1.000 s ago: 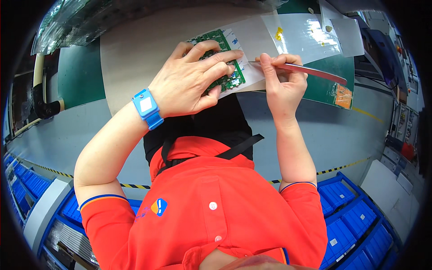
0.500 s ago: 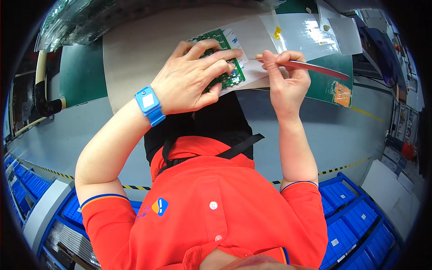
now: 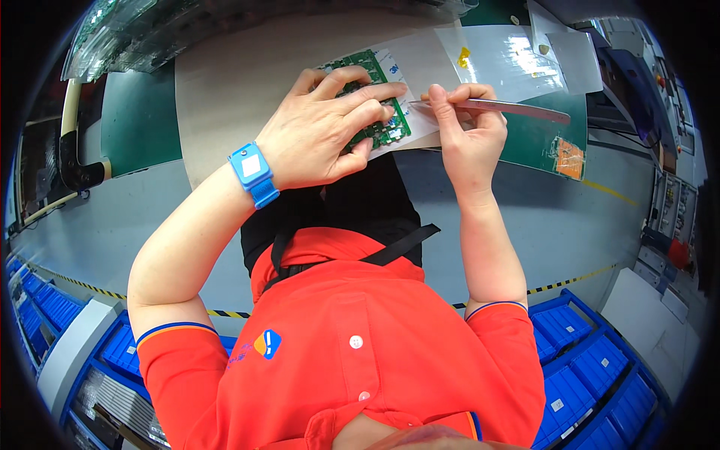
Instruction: The recorder is applying adhesive strips or small components to printed circuit boards at an assembly station.
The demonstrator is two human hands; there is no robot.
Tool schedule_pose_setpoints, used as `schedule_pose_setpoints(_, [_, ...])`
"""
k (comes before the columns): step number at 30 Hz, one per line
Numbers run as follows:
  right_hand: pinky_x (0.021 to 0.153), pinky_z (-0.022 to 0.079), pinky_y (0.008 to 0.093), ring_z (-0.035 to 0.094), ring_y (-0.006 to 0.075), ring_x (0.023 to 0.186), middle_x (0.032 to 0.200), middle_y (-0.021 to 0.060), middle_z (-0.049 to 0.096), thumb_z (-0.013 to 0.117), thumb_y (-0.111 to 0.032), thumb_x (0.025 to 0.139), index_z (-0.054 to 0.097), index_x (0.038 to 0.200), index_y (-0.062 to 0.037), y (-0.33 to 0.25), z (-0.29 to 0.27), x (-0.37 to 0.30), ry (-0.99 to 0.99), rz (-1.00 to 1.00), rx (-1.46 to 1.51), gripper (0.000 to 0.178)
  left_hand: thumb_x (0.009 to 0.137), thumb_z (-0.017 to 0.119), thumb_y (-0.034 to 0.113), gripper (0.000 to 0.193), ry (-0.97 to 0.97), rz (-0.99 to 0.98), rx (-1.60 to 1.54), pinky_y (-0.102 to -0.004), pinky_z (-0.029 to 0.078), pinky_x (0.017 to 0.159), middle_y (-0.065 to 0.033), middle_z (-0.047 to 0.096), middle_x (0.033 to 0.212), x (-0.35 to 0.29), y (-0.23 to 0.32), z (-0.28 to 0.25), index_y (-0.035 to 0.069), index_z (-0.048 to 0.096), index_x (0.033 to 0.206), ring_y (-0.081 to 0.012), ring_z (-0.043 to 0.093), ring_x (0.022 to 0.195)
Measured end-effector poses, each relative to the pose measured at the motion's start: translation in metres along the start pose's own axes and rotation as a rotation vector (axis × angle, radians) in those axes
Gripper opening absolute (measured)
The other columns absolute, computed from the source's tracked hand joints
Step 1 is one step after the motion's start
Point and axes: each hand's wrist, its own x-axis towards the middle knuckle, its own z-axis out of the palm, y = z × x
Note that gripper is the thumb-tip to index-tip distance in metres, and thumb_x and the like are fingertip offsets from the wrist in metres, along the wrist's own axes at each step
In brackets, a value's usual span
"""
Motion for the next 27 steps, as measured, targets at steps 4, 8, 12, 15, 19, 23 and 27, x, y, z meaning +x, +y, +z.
schedule_pose_setpoints(4, [0.07, 0.052, 0.0213, 0.07, 0.0142, 0.078, 0.081, 0.0056, 0.066, 0.07, -0.005, 0.088, 0.052, 0.085, -0.0039, -0.001, -0.002, 0.003, 0.047, 0.081, 0.17, 0.018, 0.078, 0.057, 0.02, 0.034, 0.007, 0.007, -0.017, -0.0448, 0.031, 0.103, 0.0044, 0.048, 0.144, 0.0, -0.001, 0.0, 0.017, 0.054, 0.112, -0.0299, 0.042, 0.128])
schedule_pose_setpoints(8, [0.067, 0.043, 0.02, 0.062, 0.0092, 0.059, 0.068, -0.0026, 0.065, 0.078, -0.017, 0.082, 0.061, 0.077, -0.0079, 0.002, 0.002, 0.002, 0.115, 0.072, 0.146, 0.02, 0.078, 0.057, 0.019, 0.034, 0.001, -0.005, -0.024, -0.0449, 0.031, 0.102, 0.0043, 0.048, 0.144, -0.001, 0.0, -0.001, 0.017, 0.054, 0.112, -0.0302, 0.042, 0.127])
schedule_pose_setpoints(12, [0.073, 0.04, 0.0203, 0.061, 0.0077, 0.058, 0.067, -0.0049, 0.065, 0.078, -0.02, 0.082, 0.061, 0.077, -0.0098, 0.003, 0.002, -0.001, 0.093, 0.054, 0.116, 0.02, 0.078, 0.057, 0.019, 0.035, 0.007, 0.006, -0.016, -0.0451, 0.032, 0.101, 0.0042, 0.048, 0.144, -0.001, -0.001, 0.0, 0.017, 0.053, 0.113, -0.0305, 0.042, 0.127])
schedule_pose_setpoints(15, [0.077, 0.038, 0.0212, 0.061, 0.007, 0.058, 0.066, -0.0055, 0.065, 0.078, -0.021, 0.082, 0.061, 0.077, -0.0105, -0.001, 0.002, -0.001, 0.079, 0.068, 0.122, 0.02, 0.08, 0.057, 0.021, 0.031, 0.006, -0.001, -0.009, -0.0447, 0.031, 0.103, 0.004, 0.049, 0.143, 0.0, 0.0, -0.002, 0.016, 0.055, 0.11, -0.0283, 0.043, 0.128])
schedule_pose_setpoints(19, [0.077, 0.038, 0.0215, 0.062, 0.0073, 0.06, 0.067, -0.0055, 0.065, 0.078, -0.021, 0.082, 0.061, 0.078, -0.0107, 0.001, 0.001, 0.004, 0.087, 0.013, 0.011, 0.02, 0.081, 0.057, 0.023, 0.026, 0.015, -0.009, 0.002, -0.0442, 0.031, 0.104, 0.0036, 0.05, 0.141, 0.0, 0.0, -0.001, 0.015, 0.056, 0.106, -0.0259, 0.044, 0.128])
schedule_pose_setpoints(23, [0.069, 0.052, 0.0227, 0.07, 0.0164, 0.078, 0.081, 0.0066, 0.066, 0.07, -0.004, 0.088, 0.051, 0.085, -0.004, -0.005, -0.005, 0.006, -0.033, -0.035, -0.007, 0.019, 0.081, 0.058, 0.023, 0.026, 0.015, -0.006, 0.002, -0.0441, 0.031, 0.104, 0.0037, 0.05, 0.141, 0.0, 0.0, -0.002, 0.015, 0.056, 0.106, -0.0259, 0.043, 0.128])
schedule_pose_setpoints(27, [0.065, 0.052, 0.0231, 0.068, 0.0154, 0.075, 0.083, 0.0062, 0.063, 0.07, -0.006, 0.088, 0.049, 0.089, -0.0056, -0.011, 0.0, 0.003, 0.094, 0.014, 0.318, 0.021, 0.079, 0.057, 0.019, 0.037, -0.007, 0.001, -0.021, -0.0452, 0.031, 0.103, 0.0042, 0.047, 0.145, -0.001, -0.001, -0.002, 0.017, 0.053, 0.115, -0.0303, 0.042, 0.129])
